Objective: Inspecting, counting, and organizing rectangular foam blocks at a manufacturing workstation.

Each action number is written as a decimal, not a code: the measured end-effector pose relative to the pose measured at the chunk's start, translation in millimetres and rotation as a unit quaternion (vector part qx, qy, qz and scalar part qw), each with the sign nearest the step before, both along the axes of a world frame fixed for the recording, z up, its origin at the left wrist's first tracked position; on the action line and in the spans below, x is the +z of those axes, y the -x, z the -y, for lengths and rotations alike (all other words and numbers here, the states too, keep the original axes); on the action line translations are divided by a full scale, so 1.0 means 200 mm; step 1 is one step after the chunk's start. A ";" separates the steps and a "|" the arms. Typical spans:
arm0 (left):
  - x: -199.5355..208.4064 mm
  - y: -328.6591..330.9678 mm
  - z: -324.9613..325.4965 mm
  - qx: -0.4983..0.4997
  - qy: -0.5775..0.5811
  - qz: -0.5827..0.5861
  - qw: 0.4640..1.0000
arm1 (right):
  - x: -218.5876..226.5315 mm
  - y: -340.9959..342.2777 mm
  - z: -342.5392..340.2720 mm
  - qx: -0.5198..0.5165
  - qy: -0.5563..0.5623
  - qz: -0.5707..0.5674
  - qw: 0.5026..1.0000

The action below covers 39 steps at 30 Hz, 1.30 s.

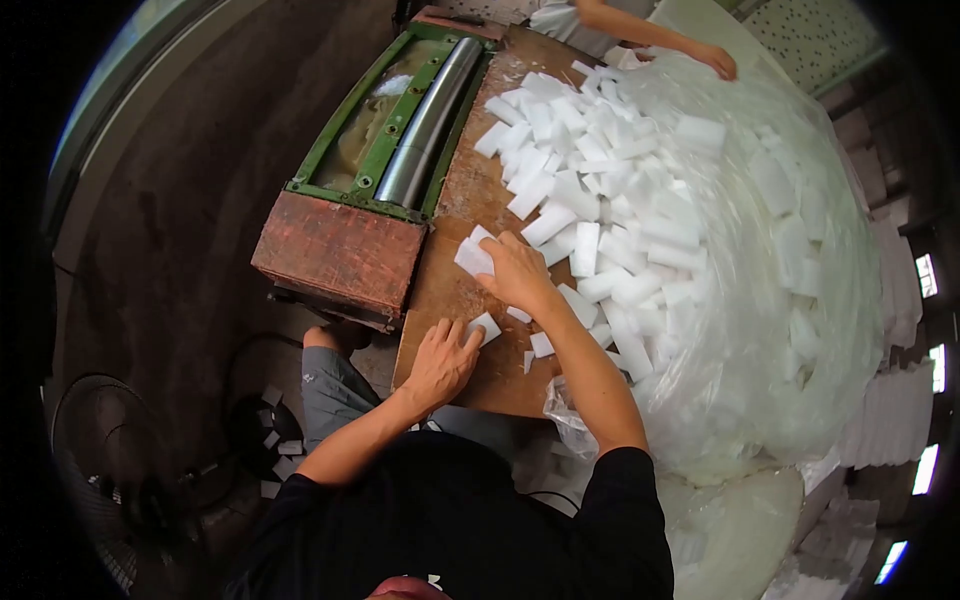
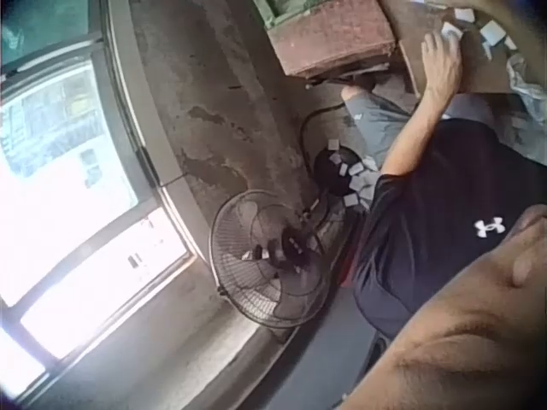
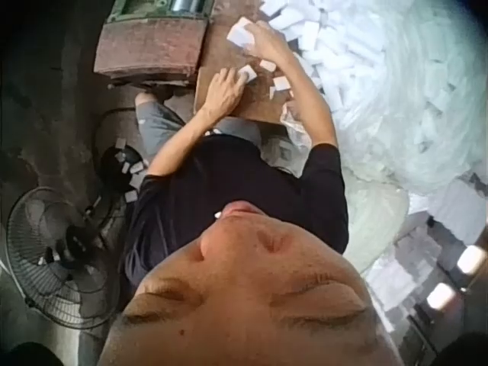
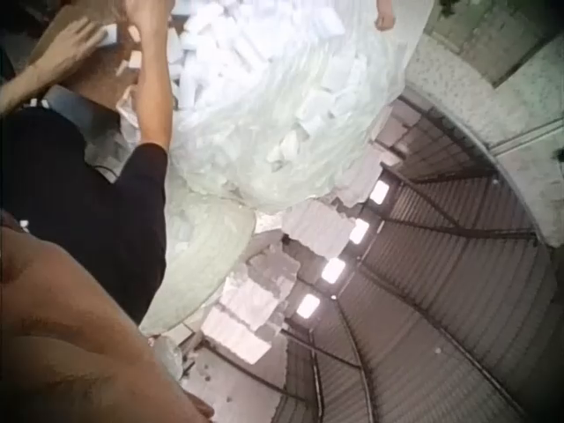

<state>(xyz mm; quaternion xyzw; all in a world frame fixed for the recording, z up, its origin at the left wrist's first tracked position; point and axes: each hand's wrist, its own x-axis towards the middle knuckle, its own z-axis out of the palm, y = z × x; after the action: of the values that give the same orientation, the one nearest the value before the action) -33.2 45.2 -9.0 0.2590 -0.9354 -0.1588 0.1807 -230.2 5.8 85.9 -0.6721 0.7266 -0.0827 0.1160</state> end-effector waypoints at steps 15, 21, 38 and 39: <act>0.06 -0.13 0.12 -0.014 -0.034 -0.103 0.994 | -0.06 0.04 0.81 0.161 0.158 0.083 0.971; 0.13 -0.10 0.10 0.014 0.062 0.019 0.998 | -0.12 0.01 0.95 0.188 0.121 0.087 0.971; 0.19 -0.26 0.18 0.159 -0.348 -0.407 0.830 | 0.00 -0.37 0.75 -0.087 0.197 0.537 0.816; 0.22 -0.27 0.22 0.200 -0.352 -0.480 0.779 | 0.02 -0.34 0.61 -0.094 0.168 0.576 0.794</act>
<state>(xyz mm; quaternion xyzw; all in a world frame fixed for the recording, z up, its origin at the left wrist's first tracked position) 21.6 0.8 35.3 0.3763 -0.5340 -0.5406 0.5300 -161.7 -116.6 89.4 -0.4371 0.5598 -0.5860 0.3900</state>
